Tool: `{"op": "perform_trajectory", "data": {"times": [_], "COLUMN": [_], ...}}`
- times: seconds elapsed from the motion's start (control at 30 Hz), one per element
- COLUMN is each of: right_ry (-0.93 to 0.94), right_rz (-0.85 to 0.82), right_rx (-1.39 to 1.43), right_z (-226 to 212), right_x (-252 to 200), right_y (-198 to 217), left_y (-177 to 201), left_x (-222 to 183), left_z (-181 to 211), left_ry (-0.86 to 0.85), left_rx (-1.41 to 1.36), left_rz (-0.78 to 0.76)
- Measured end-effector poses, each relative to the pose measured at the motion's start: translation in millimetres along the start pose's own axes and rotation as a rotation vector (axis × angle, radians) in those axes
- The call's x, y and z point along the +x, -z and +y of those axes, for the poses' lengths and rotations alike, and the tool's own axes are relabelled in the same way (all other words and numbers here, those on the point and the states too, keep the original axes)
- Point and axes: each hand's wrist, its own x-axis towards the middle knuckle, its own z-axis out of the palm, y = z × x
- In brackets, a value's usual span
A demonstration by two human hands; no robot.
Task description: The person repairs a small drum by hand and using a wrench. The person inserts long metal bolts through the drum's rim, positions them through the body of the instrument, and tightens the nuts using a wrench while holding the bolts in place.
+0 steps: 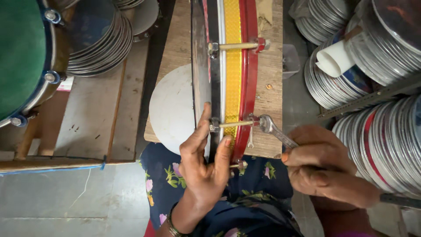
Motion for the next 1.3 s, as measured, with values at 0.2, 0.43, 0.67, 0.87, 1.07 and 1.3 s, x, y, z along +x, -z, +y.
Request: {"op": "perform_trajectory", "data": {"times": [0.2,0.43,0.67,0.87,1.07,1.3], "right_ry": [0.185,-0.054,-0.65,-1.003,-1.308,-1.08], "right_rz": [0.113,-0.06,-0.034,0.116,-0.043,0.157], "right_rx": [0.061,0.169,0.271,0.558,0.471,0.473], "right_z": [12.6,5.2,42.4,89.1,40.6,-28.6], "right_x": [-2.5,17.9,42.5,5.4,-35.7,-57.5], "right_y": [-4.9,-0.3,-1.6,-53.5,-78.8,-48.2], "left_y": [-0.1,2.7,7.0,9.1,7.8,-0.4], "left_x": [0.6,0.4,-2.1,-8.4,-0.5,7.8], "left_z": [2.6,5.1,1.5,2.9,2.7,7.6], "left_ry": [-0.031,-0.006,-0.064,-0.022,-0.014,-0.018], "left_rx": [0.027,0.044,0.133,0.077,0.092,0.144], "left_rz": [0.007,0.027,0.06,0.072,0.096,0.122]}}
